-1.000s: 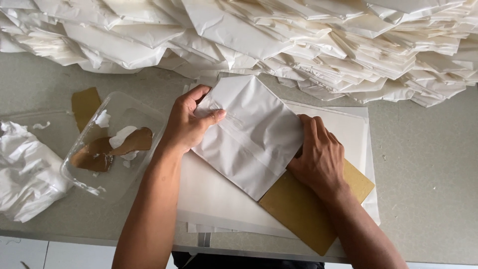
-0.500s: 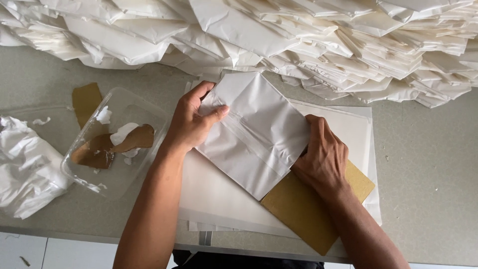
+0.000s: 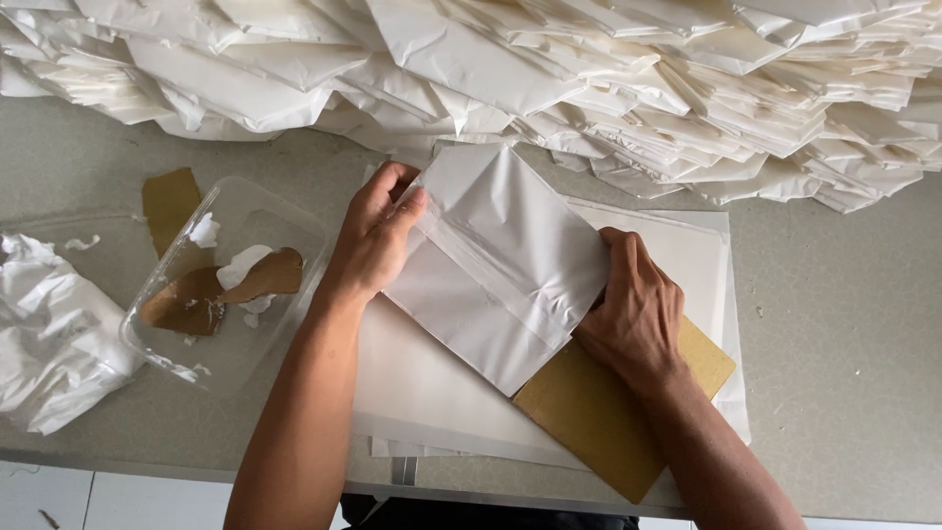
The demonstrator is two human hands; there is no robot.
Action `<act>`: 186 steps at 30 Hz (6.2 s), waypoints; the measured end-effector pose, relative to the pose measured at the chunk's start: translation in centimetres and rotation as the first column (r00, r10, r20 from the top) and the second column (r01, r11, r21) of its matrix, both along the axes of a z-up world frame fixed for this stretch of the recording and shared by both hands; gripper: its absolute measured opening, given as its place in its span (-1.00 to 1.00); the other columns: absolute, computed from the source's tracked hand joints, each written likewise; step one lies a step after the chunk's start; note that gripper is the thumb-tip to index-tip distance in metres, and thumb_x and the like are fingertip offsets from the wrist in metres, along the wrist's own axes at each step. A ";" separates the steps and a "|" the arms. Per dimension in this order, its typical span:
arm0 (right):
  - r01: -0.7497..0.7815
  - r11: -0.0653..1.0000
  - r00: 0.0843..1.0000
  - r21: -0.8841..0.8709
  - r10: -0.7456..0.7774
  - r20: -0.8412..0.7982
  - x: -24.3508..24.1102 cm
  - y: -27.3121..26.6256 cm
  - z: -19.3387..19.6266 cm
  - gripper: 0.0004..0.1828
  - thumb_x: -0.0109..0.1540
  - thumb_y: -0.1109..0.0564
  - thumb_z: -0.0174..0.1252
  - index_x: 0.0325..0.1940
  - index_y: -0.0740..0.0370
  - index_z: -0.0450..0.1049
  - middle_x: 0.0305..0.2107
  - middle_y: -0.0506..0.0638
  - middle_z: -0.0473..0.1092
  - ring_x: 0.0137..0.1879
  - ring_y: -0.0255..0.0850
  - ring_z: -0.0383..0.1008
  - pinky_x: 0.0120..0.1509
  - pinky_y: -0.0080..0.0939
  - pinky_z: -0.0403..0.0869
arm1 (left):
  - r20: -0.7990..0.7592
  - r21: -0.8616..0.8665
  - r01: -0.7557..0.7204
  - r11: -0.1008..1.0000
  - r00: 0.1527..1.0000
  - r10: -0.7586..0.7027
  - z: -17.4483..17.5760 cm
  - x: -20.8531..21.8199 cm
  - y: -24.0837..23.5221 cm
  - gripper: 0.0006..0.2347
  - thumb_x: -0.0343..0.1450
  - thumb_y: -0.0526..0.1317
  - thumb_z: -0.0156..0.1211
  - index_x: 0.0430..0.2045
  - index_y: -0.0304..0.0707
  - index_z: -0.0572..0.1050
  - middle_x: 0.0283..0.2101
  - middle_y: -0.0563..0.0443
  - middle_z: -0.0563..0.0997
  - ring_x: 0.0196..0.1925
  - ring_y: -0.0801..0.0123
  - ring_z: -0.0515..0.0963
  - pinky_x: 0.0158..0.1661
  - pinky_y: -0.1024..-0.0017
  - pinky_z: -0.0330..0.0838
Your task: Folding white paper or plastic sheets around a cardboard template to create packaging for pastries.
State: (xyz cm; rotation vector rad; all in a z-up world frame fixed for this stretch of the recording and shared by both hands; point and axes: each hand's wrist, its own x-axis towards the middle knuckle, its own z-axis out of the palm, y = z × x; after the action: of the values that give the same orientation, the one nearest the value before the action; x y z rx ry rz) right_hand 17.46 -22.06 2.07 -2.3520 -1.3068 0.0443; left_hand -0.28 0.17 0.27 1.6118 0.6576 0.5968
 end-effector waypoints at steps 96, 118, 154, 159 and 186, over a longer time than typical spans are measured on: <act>0.027 0.957 0.572 0.290 0.223 -0.790 5.6 3.3 -4.9 -0.72 0.35 0.08 0.17 -0.29 0.39 0.56 -0.64 0.18 0.42 -0.52 -0.16 0.45 -0.51 -0.26 0.47 | 0.223 -0.124 0.285 0.950 0.941 -0.253 -2.7 1.6 1.1 -0.78 0.35 -0.42 0.23 -0.14 -0.45 0.53 -0.47 -0.04 0.49 -0.42 0.46 0.46 -0.38 0.54 0.41; 0.043 0.958 0.628 0.284 0.195 -0.753 5.9 3.2 -5.1 -0.71 0.35 0.05 0.17 -0.28 0.36 0.56 -0.63 0.14 0.39 -0.49 -0.18 0.38 -0.47 -0.28 0.38 | 0.309 -0.120 0.218 0.969 0.935 -0.172 -3.2 2.5 0.4 -0.89 0.38 -0.41 0.36 -0.45 -0.33 0.50 -0.37 -0.07 0.60 -0.37 0.51 0.50 -0.37 0.60 0.42; 0.047 0.948 0.645 0.316 0.212 -0.734 5.3 3.2 -4.8 -0.68 0.37 0.02 0.18 -0.25 0.38 0.56 -0.61 0.18 0.43 -0.52 -0.14 0.44 -0.48 -0.24 0.45 | 0.197 -0.233 0.134 0.963 0.977 -0.088 -2.0 1.8 -0.3 -0.86 0.25 -0.49 0.35 -0.56 -0.32 0.48 -0.38 -0.15 0.68 -0.34 0.44 0.65 -0.27 0.52 0.60; 0.049 0.953 0.634 0.299 0.202 -0.746 5.6 3.6 -4.5 -0.67 0.36 0.03 0.18 -0.25 0.40 0.55 -0.60 0.21 0.43 -0.53 -0.08 0.46 -0.48 -0.21 0.47 | 0.250 -0.265 0.125 0.956 0.967 -0.057 -2.2 2.2 0.0 -0.77 0.20 -0.50 0.45 -0.50 -0.33 0.45 -0.37 -0.20 0.69 -0.33 0.37 0.70 -0.28 0.47 0.63; -0.076 0.953 0.556 0.294 0.285 -0.781 6.1 3.1 -5.6 -0.69 0.42 0.07 -0.05 -0.16 0.39 0.45 -0.68 0.16 0.44 -0.62 -0.17 0.45 -0.55 -0.28 0.48 | 0.219 -0.069 0.121 0.990 0.970 -0.103 -2.4 1.9 0.4 -0.69 0.30 -0.52 0.29 -0.10 -0.45 0.41 -0.07 -0.32 0.55 -0.44 0.41 0.60 -0.40 0.54 0.55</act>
State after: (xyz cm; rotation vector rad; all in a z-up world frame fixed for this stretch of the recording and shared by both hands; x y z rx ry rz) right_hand 23.59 -18.97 -3.58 -1.5985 -0.9661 0.9034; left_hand 1.66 0.54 -2.13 1.4720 0.4220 0.6417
